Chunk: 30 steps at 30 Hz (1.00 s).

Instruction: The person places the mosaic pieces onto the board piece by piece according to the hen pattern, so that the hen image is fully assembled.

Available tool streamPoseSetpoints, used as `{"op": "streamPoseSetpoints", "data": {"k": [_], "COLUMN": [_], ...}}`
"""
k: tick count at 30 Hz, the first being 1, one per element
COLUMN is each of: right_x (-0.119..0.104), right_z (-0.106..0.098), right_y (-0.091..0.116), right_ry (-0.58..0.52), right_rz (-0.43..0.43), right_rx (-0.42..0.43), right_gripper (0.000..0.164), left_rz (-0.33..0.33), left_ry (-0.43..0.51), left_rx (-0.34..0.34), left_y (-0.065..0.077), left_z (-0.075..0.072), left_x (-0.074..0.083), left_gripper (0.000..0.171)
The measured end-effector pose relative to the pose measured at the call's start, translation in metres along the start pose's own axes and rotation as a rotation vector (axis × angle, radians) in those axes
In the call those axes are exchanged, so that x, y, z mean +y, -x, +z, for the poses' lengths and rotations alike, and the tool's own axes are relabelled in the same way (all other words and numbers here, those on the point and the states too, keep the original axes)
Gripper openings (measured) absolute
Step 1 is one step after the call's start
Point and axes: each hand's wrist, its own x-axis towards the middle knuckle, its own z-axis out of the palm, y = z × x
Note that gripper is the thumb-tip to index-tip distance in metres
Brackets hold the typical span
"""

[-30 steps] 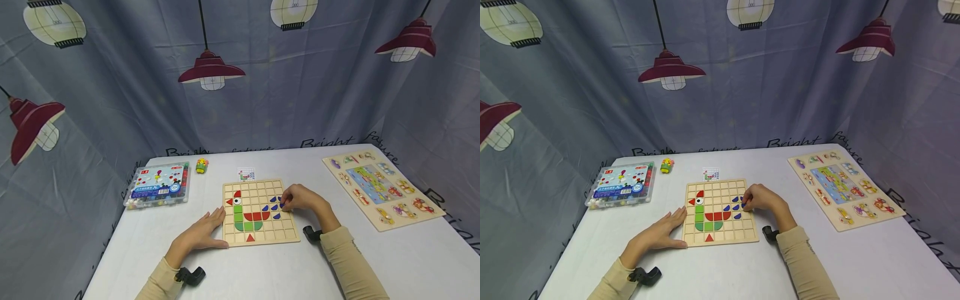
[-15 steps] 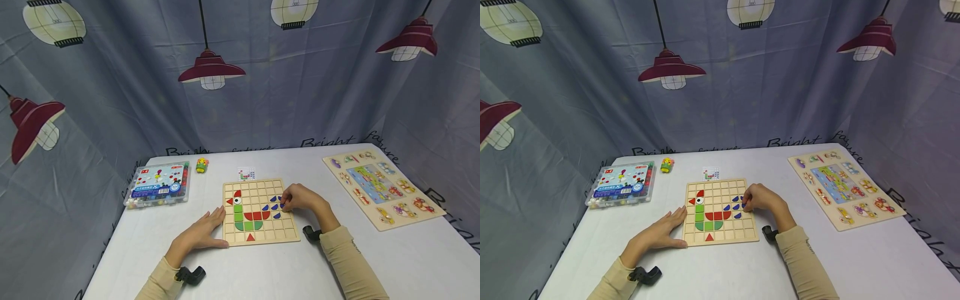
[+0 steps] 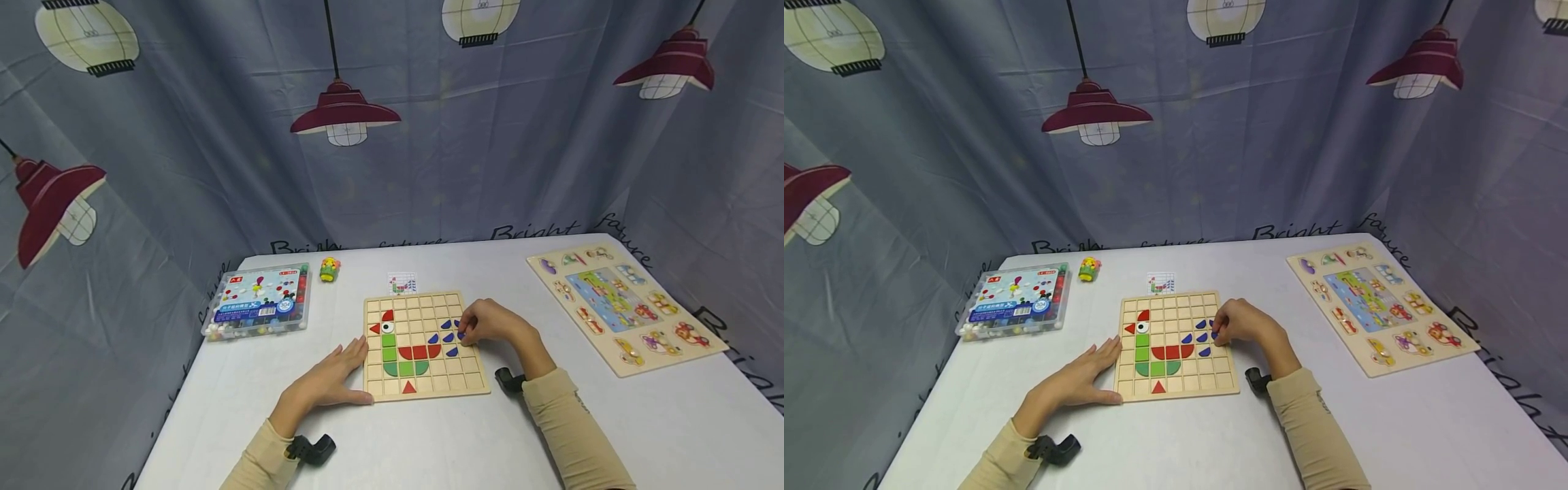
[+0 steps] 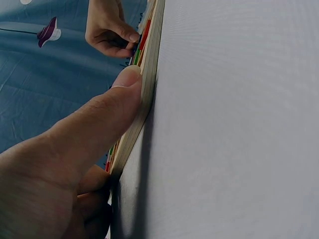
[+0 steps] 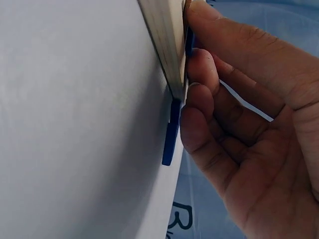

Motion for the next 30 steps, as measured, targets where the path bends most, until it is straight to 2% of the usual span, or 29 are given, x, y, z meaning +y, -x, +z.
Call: {"op": "streamPoseSetpoints", "data": {"k": [4,13,24,30], "right_x": [0.004,0.02,0.027,0.025], "right_z": [-0.009,-0.027,-0.021,-0.02], "right_y": [0.004,0.01,0.004,0.003], "right_ry": [-0.002,-0.02,-0.003,0.015], "right_rz": [-0.001,0.015,0.03,0.058], "right_rx": [-0.003,0.056,0.033,0.024], "right_gripper": [0.019,0.024,0.017,0.023], "left_rz": [0.0,0.004,0.001,0.002], "left_ry": [-0.006,0.0,0.002,0.004], "left_rx": [-0.002,0.001,0.003,0.003], "left_y": [-0.001,0.0,0.0,0.0], "left_z": [0.0,0.0,0.001,0.0], "left_x": [-0.001,-0.001,-0.001,0.0], "left_gripper": [0.108,0.108,0.108,0.108]}}
